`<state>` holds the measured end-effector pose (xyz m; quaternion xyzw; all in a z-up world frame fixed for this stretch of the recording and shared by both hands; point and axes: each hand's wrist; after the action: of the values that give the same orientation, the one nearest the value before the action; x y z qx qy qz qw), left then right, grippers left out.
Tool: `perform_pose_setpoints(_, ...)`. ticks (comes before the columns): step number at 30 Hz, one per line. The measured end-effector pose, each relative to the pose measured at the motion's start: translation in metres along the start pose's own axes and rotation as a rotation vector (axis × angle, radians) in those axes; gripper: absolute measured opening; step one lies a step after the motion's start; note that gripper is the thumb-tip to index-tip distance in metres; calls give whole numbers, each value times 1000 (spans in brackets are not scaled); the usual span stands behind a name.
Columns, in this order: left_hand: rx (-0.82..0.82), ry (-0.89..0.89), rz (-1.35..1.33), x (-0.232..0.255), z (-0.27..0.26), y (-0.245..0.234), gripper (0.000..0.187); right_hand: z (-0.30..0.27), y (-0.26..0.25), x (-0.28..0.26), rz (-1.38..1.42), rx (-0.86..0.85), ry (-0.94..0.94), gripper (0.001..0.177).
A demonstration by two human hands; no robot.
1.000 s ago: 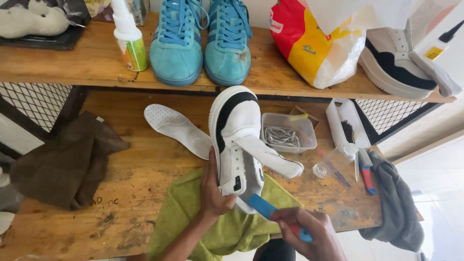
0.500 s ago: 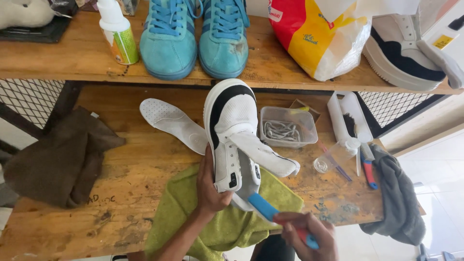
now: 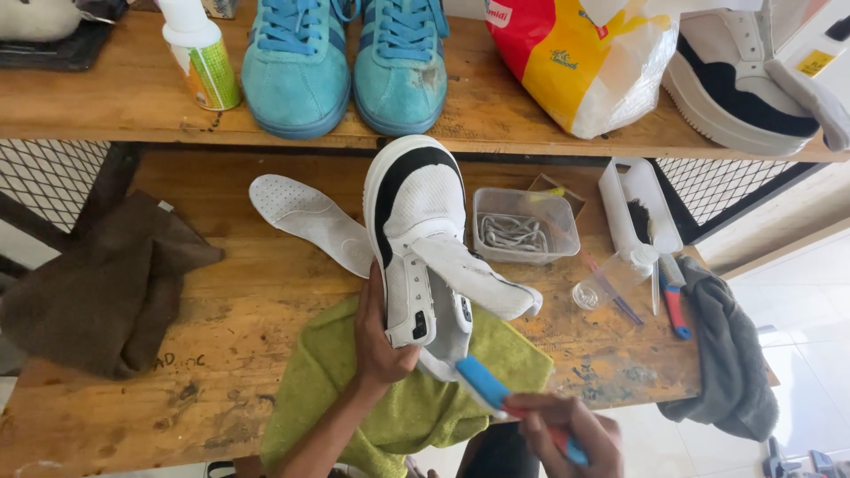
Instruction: A person cleans a white and black sneaker by brushing it with a small brush and wiping it with a cloth on a wooden workbench.
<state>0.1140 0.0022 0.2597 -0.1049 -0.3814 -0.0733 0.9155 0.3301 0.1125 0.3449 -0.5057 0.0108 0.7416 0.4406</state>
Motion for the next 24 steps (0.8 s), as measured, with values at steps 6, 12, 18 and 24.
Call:
perform_pose_setpoints(6,-1,-15,-7,0,0,1,98,-1,3,20,-58,-1,-242,14)
perform_pose_setpoints(12,-6,5,-15,6,1,-3,98,1,11,6,-21,-110,-237,8)
perform_pose_setpoints(18,6,-8,-4,-3,-2,-3,97,-4,23,28,-32,-23,-251,10)
perform_pose_setpoints(24,-9,7,-20,-2,1,-4,100,-2,20,7,-13,-37,-221,10)
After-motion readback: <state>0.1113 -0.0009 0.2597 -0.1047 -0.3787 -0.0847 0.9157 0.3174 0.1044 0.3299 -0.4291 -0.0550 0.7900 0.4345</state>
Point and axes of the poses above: each hand's wrist, its own z-axis towards the middle knuckle, its own y-axis out of the palm, x = y × z, and after that the axes turned 1 degree about -x, right-handed
